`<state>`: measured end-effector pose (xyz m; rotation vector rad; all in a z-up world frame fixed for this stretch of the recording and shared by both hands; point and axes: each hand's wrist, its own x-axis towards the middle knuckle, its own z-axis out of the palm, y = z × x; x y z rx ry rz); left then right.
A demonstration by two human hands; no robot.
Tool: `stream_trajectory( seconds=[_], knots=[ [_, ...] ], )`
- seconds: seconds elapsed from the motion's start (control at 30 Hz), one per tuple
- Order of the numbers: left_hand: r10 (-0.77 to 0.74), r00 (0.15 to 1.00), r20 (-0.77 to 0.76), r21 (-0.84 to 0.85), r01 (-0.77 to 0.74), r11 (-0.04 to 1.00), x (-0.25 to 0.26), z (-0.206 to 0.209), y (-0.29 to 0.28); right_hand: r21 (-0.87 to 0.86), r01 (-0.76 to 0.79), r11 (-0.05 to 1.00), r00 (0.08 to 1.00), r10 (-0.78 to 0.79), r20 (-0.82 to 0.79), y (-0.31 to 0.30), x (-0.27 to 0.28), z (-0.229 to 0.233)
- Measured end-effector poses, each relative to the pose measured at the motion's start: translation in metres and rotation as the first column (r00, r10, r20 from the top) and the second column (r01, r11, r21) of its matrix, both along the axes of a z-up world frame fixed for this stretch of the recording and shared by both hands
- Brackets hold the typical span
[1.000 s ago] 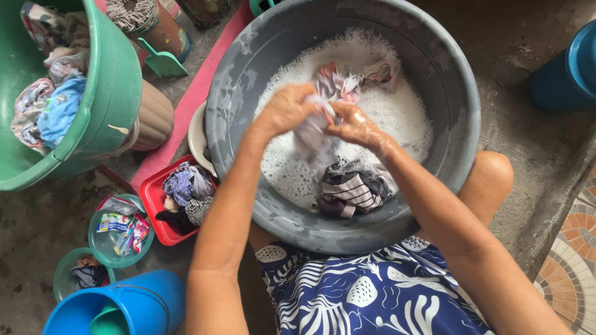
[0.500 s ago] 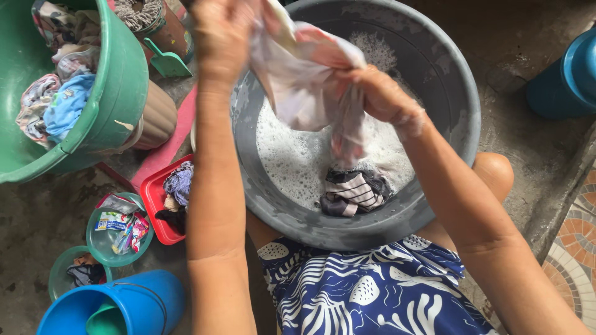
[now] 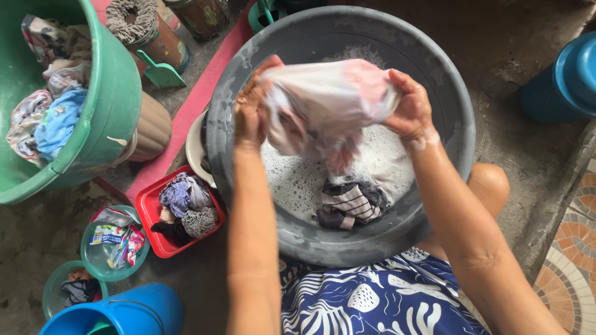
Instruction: The person washes clothes by hand in a basin of soapy water by scrubbing them against each other and wringing them.
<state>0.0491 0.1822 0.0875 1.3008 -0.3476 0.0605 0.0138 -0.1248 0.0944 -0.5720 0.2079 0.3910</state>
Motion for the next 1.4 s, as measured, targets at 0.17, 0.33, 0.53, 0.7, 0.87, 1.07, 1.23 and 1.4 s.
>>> stream_trajectory(
  seconds=[0.17,0.33,0.53,0.7,0.87,1.07,1.23,1.4],
  knots=[
    [0.099,0.989,0.108,0.413,-0.136,0.900,-0.012,-0.072,-0.137,-0.096,0.092,0.991,0.986,-0.104,-0.127,0.047,0.017,-0.056],
    [0.077,0.990,0.121,0.603,-0.135,0.787,-0.001,-0.111,-0.170,-0.123,0.267,0.956,0.963,-0.270,-0.008,0.056,0.018,-0.135],
    [0.070,0.991,0.111,0.728,-0.129,0.673,0.011,-0.130,-0.180,-0.017,0.147,0.989,0.989,-0.147,-0.008,0.049,0.039,-0.183],
    [-0.190,0.885,0.426,0.852,-0.322,0.412,-0.001,-0.114,-0.154,0.077,0.211,0.974,0.966,-0.220,0.132,0.043,0.038,-0.178],
    [0.045,0.935,0.351,0.805,-0.326,0.496,0.027,-0.041,-0.103,-0.171,0.092,0.981,0.950,-0.035,0.310,0.032,0.024,-0.085],
    [-0.302,0.858,0.416,0.620,-0.025,0.784,-0.009,0.036,-0.061,-0.416,-0.090,0.905,0.634,0.374,0.677,0.018,0.008,-0.013],
    [-0.111,0.922,0.371,0.258,0.013,0.966,-0.021,0.090,-0.009,-0.959,-0.056,0.277,0.732,0.665,0.149,-0.018,-0.004,-0.026],
    [0.133,0.988,0.080,-0.117,-0.123,0.985,-0.001,0.039,-0.053,-0.332,-0.029,0.943,0.947,0.132,0.293,0.008,0.004,-0.037]
  ],
)
